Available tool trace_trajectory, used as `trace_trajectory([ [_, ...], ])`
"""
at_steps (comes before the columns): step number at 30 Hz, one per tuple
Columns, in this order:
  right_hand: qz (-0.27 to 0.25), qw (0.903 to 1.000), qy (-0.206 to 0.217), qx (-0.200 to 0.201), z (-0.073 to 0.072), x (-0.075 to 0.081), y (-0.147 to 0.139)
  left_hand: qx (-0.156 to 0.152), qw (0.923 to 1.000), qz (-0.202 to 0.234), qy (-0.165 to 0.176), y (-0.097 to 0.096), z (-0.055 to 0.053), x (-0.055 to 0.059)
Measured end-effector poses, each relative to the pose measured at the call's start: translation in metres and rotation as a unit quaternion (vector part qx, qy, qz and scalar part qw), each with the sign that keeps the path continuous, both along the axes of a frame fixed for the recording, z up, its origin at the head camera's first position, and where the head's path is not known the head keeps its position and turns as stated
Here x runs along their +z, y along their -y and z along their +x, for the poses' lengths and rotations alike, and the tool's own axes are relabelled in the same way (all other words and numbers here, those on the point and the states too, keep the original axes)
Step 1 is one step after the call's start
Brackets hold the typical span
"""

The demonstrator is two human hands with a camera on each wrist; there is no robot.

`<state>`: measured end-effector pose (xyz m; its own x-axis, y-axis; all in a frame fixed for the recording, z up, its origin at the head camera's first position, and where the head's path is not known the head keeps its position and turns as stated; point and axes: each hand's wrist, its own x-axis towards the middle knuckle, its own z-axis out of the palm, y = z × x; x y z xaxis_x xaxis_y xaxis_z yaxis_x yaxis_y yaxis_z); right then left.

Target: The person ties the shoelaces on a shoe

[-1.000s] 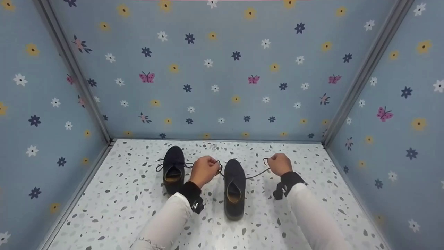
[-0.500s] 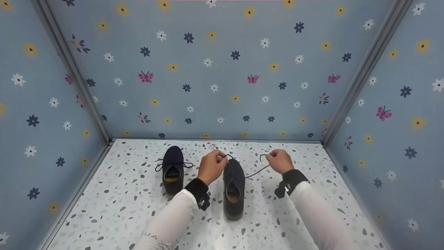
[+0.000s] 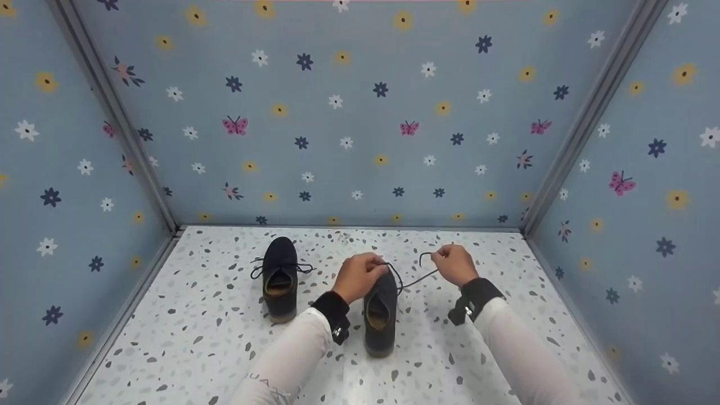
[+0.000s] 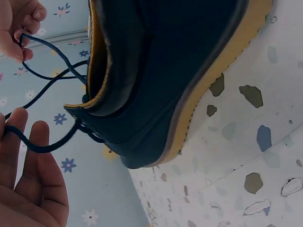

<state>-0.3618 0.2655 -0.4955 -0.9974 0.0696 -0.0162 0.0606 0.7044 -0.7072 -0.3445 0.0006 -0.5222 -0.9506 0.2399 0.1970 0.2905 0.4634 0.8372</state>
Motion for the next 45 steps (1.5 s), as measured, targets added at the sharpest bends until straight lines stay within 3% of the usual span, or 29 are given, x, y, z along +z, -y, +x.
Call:
trace_trajectory([
  [6,-0.019,0.9996,-0.015,0.014,0.001,0.006,0.002,0.017,0.9994,-0.018,0.023,0.003,-0.003,-0.004],
  [16,-0.064,0.9962,-0.035,0.047,0.004,0.023,0.011,-0.045,0.9974,-0.025,0.051,0.012,-0.008,-0.011],
  [19,-0.080,0.9949,-0.033,0.053,0.004,0.026,0.014,-0.051,0.9969,-0.030,0.053,0.013,-0.007,-0.012],
  [30,-0.106,0.9901,-0.039,0.084,0.005,0.037,0.023,-0.016,0.9988,-0.031,0.035,0.021,-0.008,-0.008],
  [35,-0.102,0.9902,-0.038,0.087,0.005,0.040,0.024,0.009,0.9992,-0.038,0.008,0.021,-0.010,-0.009],
  [42,-0.112,0.9879,-0.043,0.098,0.004,0.045,0.030,-0.009,0.9983,-0.055,-0.020,0.014,-0.009,-0.009],
  [45,-0.117,0.9862,-0.047,0.108,0.003,0.046,0.034,-0.013,0.9978,-0.063,-0.016,0.011,-0.008,-0.009],
])
